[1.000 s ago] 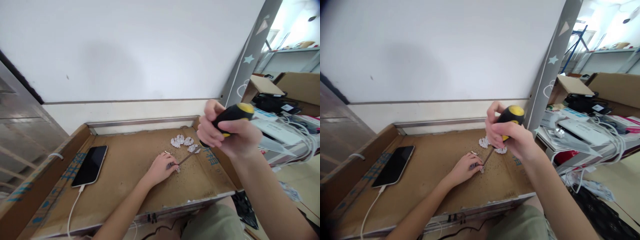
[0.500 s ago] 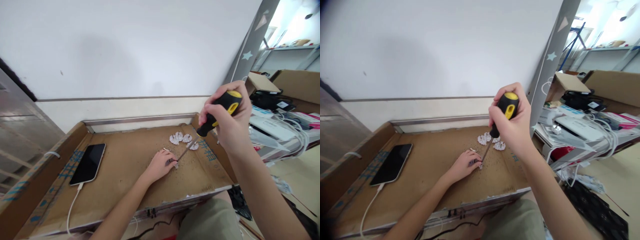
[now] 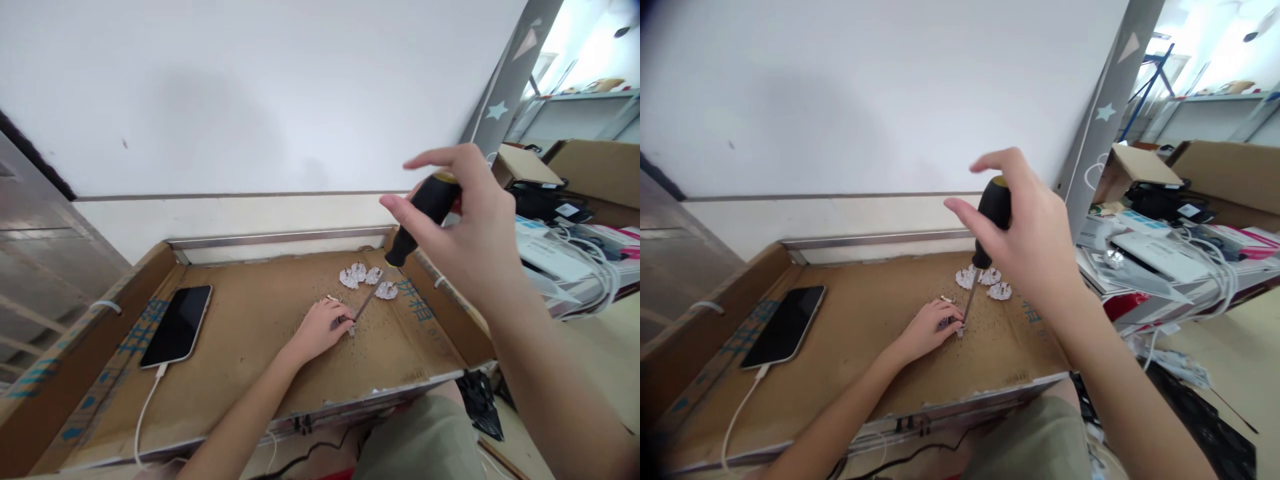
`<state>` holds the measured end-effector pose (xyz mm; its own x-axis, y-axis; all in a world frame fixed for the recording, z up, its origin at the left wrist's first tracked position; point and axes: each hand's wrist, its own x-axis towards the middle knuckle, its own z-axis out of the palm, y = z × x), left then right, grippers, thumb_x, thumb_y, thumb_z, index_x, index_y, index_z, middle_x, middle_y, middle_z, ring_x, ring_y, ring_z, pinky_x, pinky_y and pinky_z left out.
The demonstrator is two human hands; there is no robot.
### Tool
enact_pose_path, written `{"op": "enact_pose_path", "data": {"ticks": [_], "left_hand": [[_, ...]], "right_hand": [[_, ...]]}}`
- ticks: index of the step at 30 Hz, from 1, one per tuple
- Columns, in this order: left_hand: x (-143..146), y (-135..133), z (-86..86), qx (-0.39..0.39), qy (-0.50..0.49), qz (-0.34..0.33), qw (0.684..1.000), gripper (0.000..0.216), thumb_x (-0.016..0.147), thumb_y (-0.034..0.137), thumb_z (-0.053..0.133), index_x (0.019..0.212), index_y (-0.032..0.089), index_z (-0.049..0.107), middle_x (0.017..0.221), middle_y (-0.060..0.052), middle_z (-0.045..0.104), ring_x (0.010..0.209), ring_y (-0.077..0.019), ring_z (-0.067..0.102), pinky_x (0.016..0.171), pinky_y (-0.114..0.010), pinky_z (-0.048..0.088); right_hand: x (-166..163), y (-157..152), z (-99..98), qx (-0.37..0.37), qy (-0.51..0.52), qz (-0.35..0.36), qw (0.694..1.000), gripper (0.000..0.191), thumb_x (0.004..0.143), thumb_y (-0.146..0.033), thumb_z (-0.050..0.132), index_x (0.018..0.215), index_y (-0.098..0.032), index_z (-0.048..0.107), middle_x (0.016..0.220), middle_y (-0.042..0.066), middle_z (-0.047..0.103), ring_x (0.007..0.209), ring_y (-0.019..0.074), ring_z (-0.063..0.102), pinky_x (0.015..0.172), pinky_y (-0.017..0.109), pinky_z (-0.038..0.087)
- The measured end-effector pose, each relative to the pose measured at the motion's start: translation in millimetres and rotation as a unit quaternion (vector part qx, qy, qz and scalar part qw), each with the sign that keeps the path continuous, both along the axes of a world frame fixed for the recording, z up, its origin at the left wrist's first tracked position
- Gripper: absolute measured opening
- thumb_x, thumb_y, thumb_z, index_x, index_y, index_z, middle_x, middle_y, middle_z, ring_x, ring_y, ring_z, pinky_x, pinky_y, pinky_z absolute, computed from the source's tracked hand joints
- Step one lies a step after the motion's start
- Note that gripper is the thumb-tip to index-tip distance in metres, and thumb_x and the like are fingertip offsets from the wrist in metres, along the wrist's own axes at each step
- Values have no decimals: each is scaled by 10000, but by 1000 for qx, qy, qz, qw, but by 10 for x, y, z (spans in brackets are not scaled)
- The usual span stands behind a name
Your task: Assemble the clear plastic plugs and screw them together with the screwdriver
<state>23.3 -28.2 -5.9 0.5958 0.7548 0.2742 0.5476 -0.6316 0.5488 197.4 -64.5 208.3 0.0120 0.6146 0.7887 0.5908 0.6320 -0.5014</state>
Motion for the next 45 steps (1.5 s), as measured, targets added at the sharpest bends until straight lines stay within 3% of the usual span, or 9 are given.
{"op": "enact_pose_path", "data": {"ticks": [6, 13, 17, 20, 24, 31, 37, 40, 45], "left_hand": [[-1, -6, 12, -1, 7, 1, 1000, 124, 885, 291, 532, 928, 240, 636, 1026, -6, 651, 1000, -185, 538, 899, -331, 391], [-9, -3, 10, 3, 3, -4, 1000, 115, 887, 288, 530, 905, 238, 632, 1012, 0, 650, 992, -175, 544, 898, -320, 389], [-1, 0, 19, -4, 0, -3, 1000, 103, 879, 273, 542, 907, 236, 634, 1026, 3, 652, 990, -176, 543, 892, -322, 391], [6, 1, 23, -9, -1, 0, 1000, 107, 876, 281, 547, 906, 234, 638, 1024, 0, 655, 991, -181, 543, 899, -331, 387], [9, -2, 15, -8, 1, -1, 1000, 118, 882, 295, 536, 897, 233, 635, 1013, 3, 657, 987, -181, 544, 898, -333, 388], [1, 3, -8, -11, -2, 4, 1000, 120, 882, 291, 534, 916, 240, 636, 1032, 1, 656, 999, -181, 544, 912, -338, 386], [5, 15, 3, -20, -13, 4, 1000, 109, 873, 298, 550, 874, 236, 639, 1010, 10, 665, 976, -174, 551, 897, -328, 400], [5, 25, 4, -23, -14, 2, 1000, 104, 868, 293, 555, 886, 238, 642, 1010, 4, 667, 978, -174, 553, 901, -331, 401], [-1, 38, -6, -24, -9, -4, 1000, 120, 869, 304, 552, 838, 229, 640, 1012, -1, 666, 982, -183, 555, 896, -340, 400]], "right_hand": [[-129, -18, -21, -56, 139, 204, 968, 169, 803, -212, 541, 922, -244, 426, 652, -40, 483, 521, 84, 476, 492, 246, 367], [-45, 247, 38, -279, 160, 557, 766, 402, 736, -473, 598, 672, -198, 311, 452, -88, 320, 361, 46, 326, 405, 213, 328], [-18, 185, 84, -149, 60, 246, 956, 366, 773, -540, 555, 729, -184, 482, 649, -18, 472, 562, 62, 438, 543, 230, 361], [-4, 44, 109, 3, -96, -17, 995, 145, 846, -322, 510, 914, -207, 569, 748, 4, 521, 617, 66, 427, 599, 247, 322], [16, -50, 140, -31, 56, 192, 979, 79, 777, -150, 499, 832, -207, 502, 644, -16, 493, 572, 96, 516, 531, 252, 368], [36, 53, 296, -296, 114, 533, 784, 380, 766, -413, 565, 597, -207, 293, 331, -84, 232, 295, 81, 319, 341, 225, 298], [-151, 197, 232, -87, 65, 182, 977, 296, 806, -318, 564, 634, -181, 367, 573, -12, 469, 543, 76, 455, 525, 222, 354], [-187, 240, 195, 38, -1, -11, 999, 250, 761, -286, 622, 672, -184, 411, 688, 12, 468, 633, 85, 418, 590, 222, 344], [-141, 157, 208, -69, 11, 180, 981, 266, 740, -352, 661, 772, -206, 440, 668, -14, 454, 594, 74, 428, 562, 216, 368]]}}
